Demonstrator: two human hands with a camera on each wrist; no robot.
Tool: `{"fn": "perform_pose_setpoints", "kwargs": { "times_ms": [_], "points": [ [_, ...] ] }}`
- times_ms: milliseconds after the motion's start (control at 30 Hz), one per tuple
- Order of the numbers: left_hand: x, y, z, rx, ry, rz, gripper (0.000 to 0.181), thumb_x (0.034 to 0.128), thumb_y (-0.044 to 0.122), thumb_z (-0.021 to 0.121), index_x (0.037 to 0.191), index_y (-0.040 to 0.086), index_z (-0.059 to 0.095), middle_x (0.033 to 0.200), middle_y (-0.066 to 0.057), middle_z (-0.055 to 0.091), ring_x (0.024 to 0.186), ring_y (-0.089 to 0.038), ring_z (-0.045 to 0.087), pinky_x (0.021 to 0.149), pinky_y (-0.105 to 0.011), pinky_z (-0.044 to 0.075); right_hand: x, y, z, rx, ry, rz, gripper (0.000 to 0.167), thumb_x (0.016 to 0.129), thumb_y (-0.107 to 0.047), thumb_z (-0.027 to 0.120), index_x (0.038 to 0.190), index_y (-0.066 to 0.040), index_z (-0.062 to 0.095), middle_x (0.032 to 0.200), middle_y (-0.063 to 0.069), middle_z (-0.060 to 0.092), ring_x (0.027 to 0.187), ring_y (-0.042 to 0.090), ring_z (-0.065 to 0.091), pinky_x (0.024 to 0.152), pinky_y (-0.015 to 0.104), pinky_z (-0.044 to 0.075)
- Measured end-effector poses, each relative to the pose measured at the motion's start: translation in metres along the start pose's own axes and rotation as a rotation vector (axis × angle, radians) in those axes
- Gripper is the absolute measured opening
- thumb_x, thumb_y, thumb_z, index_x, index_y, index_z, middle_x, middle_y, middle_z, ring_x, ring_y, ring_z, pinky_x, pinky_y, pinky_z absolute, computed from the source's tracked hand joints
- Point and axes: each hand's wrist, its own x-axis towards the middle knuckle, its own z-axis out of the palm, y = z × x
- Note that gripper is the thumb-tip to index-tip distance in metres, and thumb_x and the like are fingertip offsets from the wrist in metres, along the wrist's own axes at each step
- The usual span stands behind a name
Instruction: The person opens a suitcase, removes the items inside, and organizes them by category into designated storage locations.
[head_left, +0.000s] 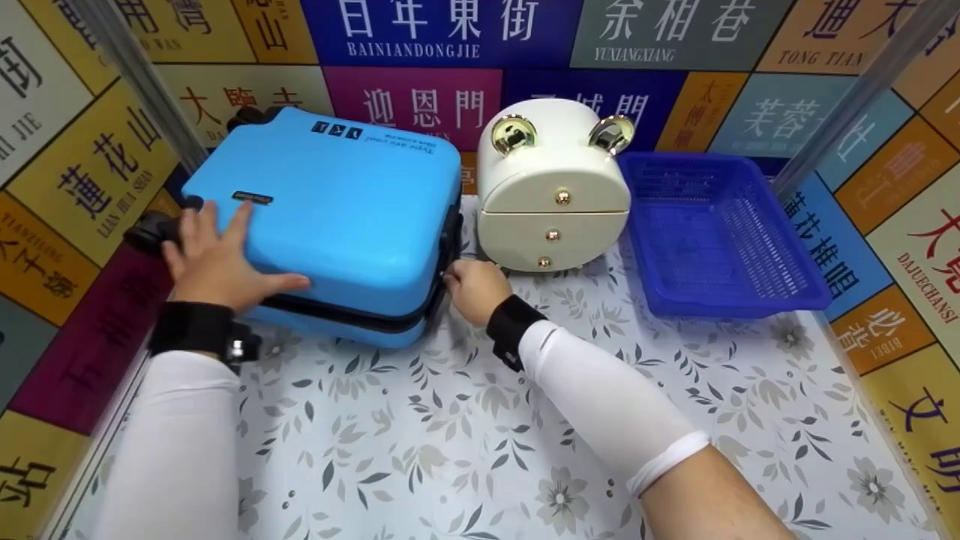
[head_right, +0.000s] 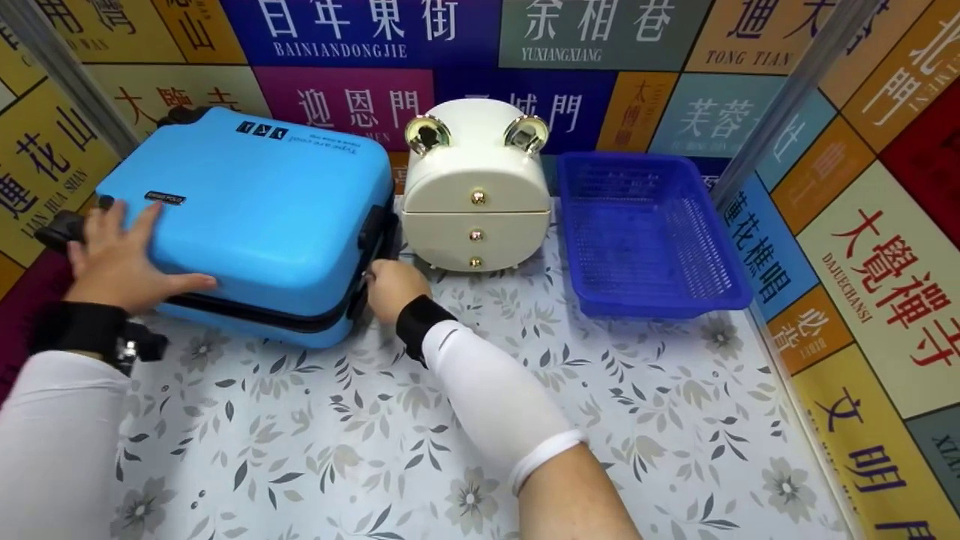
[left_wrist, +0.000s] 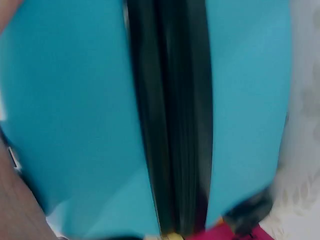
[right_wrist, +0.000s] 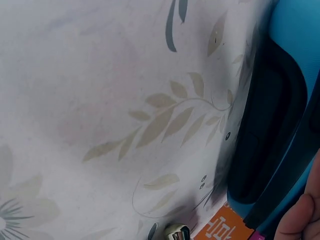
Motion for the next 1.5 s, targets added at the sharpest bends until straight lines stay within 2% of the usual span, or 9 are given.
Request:
{"fn": "perform_pose_setpoints", "kwargs": {
  "times_ms": [133,300,467,633,900,1000,1133,1300,1500],
  "points": [
    [0.002,-0.031,-0.013,-0.060,0.022,-0.057,0.144,0.0691,0.086,0.079,0.173,0.027,-0.002,0.174,-0.030,-0.021,0.159,-0.058,-0.020,0.117,-0.083,-0.015,0.000,-0.002,0.003,-0.012,0.020,-0.013,0.024,0.108,-0.022,0.061,0.104,-0.006,0.079,0.105,0.011,0.082,0.101,0.033,0.078,0.091,0.049,0.060],
    [0.001,-0.044,-0.016,-0.071,0.076,-0.062,0.139,0.0697,0.080,0.084,0.173,0.027,0.008,0.169,-0.044,0.004,0.160,-0.059,0.002,0.123,-0.080,-0.010,0.001,-0.002,0.006,-0.026,0.019,-0.011,0.024,0.108,-0.022,0.060,0.108,-0.007,0.079,0.107,0.011,0.082,0.103,0.034,0.078,0.094,0.049,0.060],
    [-0.001,-0.040,-0.012,-0.030,0.134,-0.068,0.138,0.0663,0.085,0.082,0.173,0.028,0.015,0.166,-0.044,0.017,0.158,-0.059,0.014,0.127,-0.076,-0.006,0.001,-0.001,0.007,-0.029,0.025,0.001,0.024,0.108,-0.022,0.060,0.110,-0.006,0.078,0.109,0.012,0.082,0.104,0.035,0.078,0.095,0.050,0.060],
    [-0.006,-0.037,-0.005,-0.017,0.153,-0.086,0.138,0.0666,0.087,0.080,0.173,0.028,0.015,0.166,-0.044,0.018,0.158,-0.059,0.014,0.126,-0.077,-0.006,-0.002,0.000,0.007,-0.004,0.005,0.029,0.024,0.109,-0.022,0.059,0.112,-0.007,0.078,0.111,0.011,0.082,0.104,0.033,0.078,0.097,0.047,0.060],
    [-0.019,-0.030,0.002,-0.015,0.201,-0.103,0.141,0.0643,0.088,0.080,0.173,0.025,0.017,0.166,-0.043,0.022,0.158,-0.058,0.015,0.125,-0.078,-0.008,-0.013,0.000,0.005,0.026,-0.001,0.016,0.023,0.107,-0.019,0.061,0.109,-0.005,0.078,0.106,0.013,0.082,0.099,0.034,0.078,0.091,0.048,0.061],
    [-0.019,-0.030,0.000,-0.036,0.208,-0.081,0.139,0.0643,0.083,0.084,0.172,0.019,0.022,0.164,-0.043,0.026,0.157,-0.058,0.017,0.126,-0.076,-0.011,-0.017,0.000,0.005,0.032,0.007,-0.004,0.022,0.106,-0.019,0.061,0.106,-0.004,0.078,0.103,0.014,0.082,0.097,0.035,0.078,0.088,0.049,0.061],
    [-0.014,-0.034,-0.006,-0.077,0.174,-0.035,0.134,0.0687,0.075,0.088,0.170,0.013,0.026,0.166,-0.040,0.027,0.159,-0.058,0.016,0.125,-0.075,-0.015,-0.017,0.000,0.006,0.027,0.035,-0.007,0.022,0.106,-0.018,0.062,0.104,-0.004,0.077,0.102,0.014,0.082,0.097,0.036,0.078,0.087,0.051,0.061],
    [-0.014,-0.034,-0.009,-0.043,0.174,-0.037,0.133,0.0683,0.079,0.086,0.170,0.014,0.028,0.165,-0.040,0.031,0.156,-0.058,0.022,0.128,-0.074,-0.008,-0.012,0.000,0.005,0.032,0.018,0.027,0.022,0.107,-0.018,0.061,0.107,-0.005,0.078,0.104,0.013,0.082,0.099,0.034,0.078,0.090,0.050,0.061],
    [-0.030,-0.019,0.002,0.032,0.269,-0.103,0.135,0.0630,0.087,0.082,0.167,0.015,0.035,0.155,-0.044,0.041,0.149,-0.060,0.033,0.130,-0.073,0.000,-0.004,0.002,0.000,0.065,-0.008,0.144,0.025,0.109,-0.019,0.057,0.113,-0.007,0.078,0.109,0.011,0.081,0.106,0.032,0.077,0.097,0.047,0.060]
  ]
}}
